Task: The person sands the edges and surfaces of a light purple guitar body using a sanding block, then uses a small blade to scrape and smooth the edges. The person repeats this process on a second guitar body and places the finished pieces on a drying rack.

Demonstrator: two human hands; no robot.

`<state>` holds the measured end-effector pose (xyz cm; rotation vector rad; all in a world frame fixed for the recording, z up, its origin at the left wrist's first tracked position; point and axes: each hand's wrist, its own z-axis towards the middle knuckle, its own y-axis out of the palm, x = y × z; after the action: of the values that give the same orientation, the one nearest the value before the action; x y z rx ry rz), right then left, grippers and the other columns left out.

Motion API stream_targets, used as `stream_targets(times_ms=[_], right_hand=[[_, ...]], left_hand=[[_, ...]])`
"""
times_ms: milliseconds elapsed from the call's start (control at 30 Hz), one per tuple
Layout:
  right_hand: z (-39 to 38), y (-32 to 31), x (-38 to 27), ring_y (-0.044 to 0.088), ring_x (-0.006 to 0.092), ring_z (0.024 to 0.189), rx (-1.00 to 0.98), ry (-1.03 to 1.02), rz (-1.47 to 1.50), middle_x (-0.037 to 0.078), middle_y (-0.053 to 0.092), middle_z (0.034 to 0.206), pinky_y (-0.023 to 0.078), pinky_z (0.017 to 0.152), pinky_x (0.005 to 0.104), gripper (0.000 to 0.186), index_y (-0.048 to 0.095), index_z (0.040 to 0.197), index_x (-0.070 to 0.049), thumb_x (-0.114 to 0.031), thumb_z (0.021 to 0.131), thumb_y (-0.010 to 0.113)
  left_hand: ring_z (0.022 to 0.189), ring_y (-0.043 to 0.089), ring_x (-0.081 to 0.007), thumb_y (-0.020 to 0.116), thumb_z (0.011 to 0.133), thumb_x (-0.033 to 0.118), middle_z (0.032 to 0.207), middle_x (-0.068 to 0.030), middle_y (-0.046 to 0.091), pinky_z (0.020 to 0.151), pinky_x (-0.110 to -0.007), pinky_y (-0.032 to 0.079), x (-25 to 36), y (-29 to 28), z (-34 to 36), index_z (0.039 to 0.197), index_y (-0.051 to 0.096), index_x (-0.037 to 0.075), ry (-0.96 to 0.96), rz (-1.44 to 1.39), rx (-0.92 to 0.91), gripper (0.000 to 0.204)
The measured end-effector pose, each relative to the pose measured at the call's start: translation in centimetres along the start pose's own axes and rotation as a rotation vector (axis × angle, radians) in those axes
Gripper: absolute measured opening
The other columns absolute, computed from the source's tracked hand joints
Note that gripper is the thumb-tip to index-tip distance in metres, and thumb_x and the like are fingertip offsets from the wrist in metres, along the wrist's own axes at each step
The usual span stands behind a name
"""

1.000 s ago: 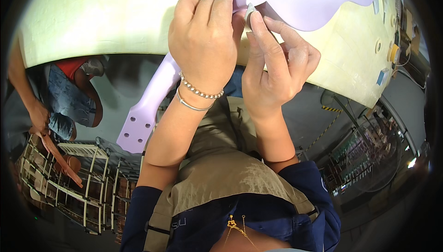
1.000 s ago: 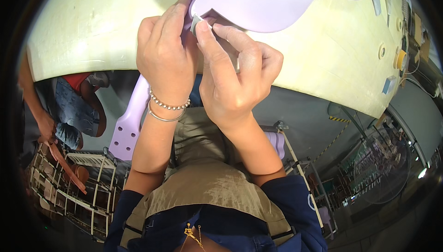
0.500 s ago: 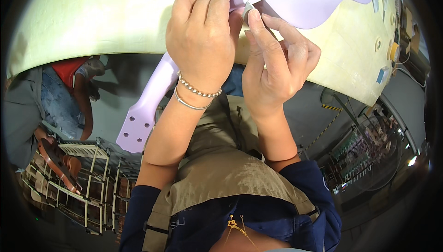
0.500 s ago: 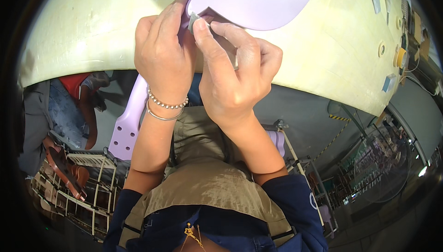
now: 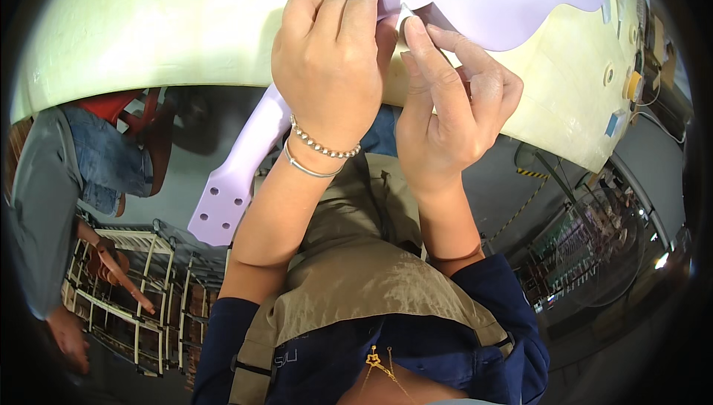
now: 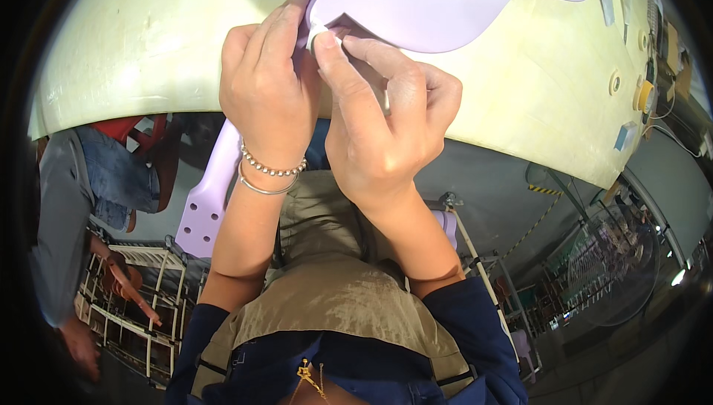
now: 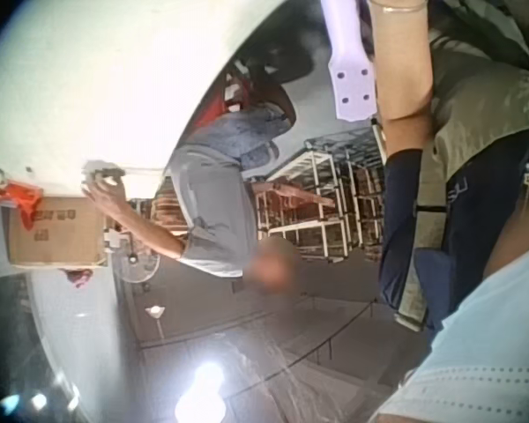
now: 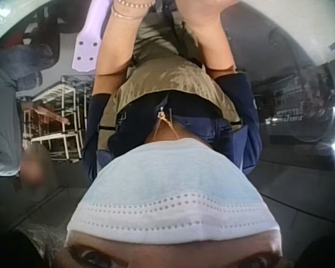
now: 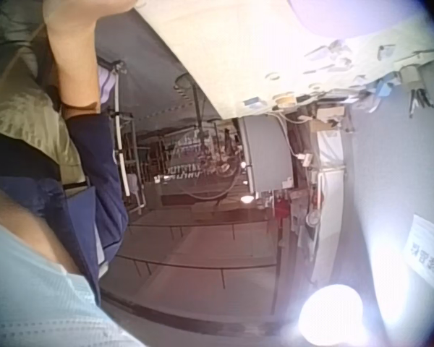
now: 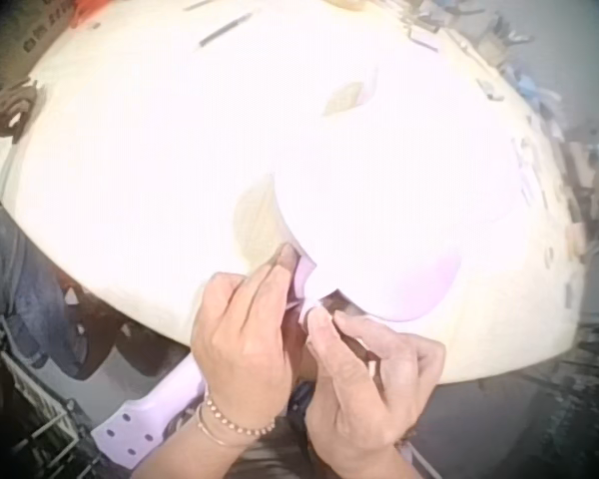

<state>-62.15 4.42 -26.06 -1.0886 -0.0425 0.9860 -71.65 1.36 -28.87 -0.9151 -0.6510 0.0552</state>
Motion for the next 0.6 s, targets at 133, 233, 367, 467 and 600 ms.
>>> stream_targets(times_ms=[133, 233, 367, 467, 600], right_hand=[[-0.9, 0.5, 0.4, 0.043, 0.0167, 0.075, -0.056, 0.001, 0.071, 0.000, 0.063, 0.089, 0.036, 0.067, 0.0247, 0.035, 0.072, 0.094, -0.014, -0.001, 0.062, 0.068], [-0.1, -0.1, 0.3, 0.042, 0.0147, 0.074, 0.005, -0.020, 0.060, -0.002, 0.064, 0.089, 0.035, 0.065, 0.0245, 0.032, 0.071, 0.097, -0.014, 0.000, 0.069, 0.069], [-0.2, 0.0, 0.6, 0.041, 0.0140, 0.075, 0.019, -0.012, 0.005, -0.003, 0.063, 0.089, 0.034, 0.064, 0.0239, 0.029, 0.071, 0.098, -0.015, -0.001, 0.073, 0.069], [-0.3, 0.2, 0.3, 0.041, 0.0165, 0.076, 0.012, -0.013, -0.010, -0.001, 0.063, 0.089, 0.035, 0.066, 0.0240, 0.031, 0.072, 0.095, -0.014, 0.000, 0.068, 0.068], [-0.7, -0.2, 0.6, 0.042, 0.0171, 0.076, -0.065, -0.009, 0.054, -0.001, 0.063, 0.089, 0.035, 0.068, 0.0245, 0.032, 0.072, 0.093, -0.014, 0.000, 0.065, 0.067]], left_hand=[[0.072, 0.053, -0.0216, 0.066, 0.067, 0.006, 0.095, -0.0016, 0.067, 0.065, -0.028, 0.047, 0.9, -0.5, 0.3, 0.101, 0.064, 0.006, -0.048, -0.006, -0.036, 0.034], [0.073, 0.053, -0.0217, 0.066, 0.067, 0.006, 0.094, -0.0022, 0.067, 0.065, -0.028, 0.046, 0.2, -0.1, 0.2, 0.100, 0.064, 0.005, -0.023, -0.005, -0.026, 0.034], [0.073, 0.053, -0.0220, 0.066, 0.066, 0.005, 0.094, -0.0033, 0.067, 0.065, -0.029, 0.046, 0.3, -0.6, 0.1, 0.099, 0.064, 0.004, -0.006, 0.007, -0.061, 0.033], [0.073, 0.053, -0.0221, 0.067, 0.065, 0.004, 0.094, -0.0037, 0.067, 0.065, -0.029, 0.046, 0.2, -0.1, 0.1, 0.098, 0.063, 0.004, -0.002, -0.012, -0.012, 0.033], [0.073, 0.053, -0.0220, 0.067, 0.065, 0.005, 0.093, -0.0038, 0.067, 0.066, -0.029, 0.046, 0.2, -0.2, 0.3, 0.097, 0.063, 0.004, -0.006, -0.003, -0.020, 0.033]])
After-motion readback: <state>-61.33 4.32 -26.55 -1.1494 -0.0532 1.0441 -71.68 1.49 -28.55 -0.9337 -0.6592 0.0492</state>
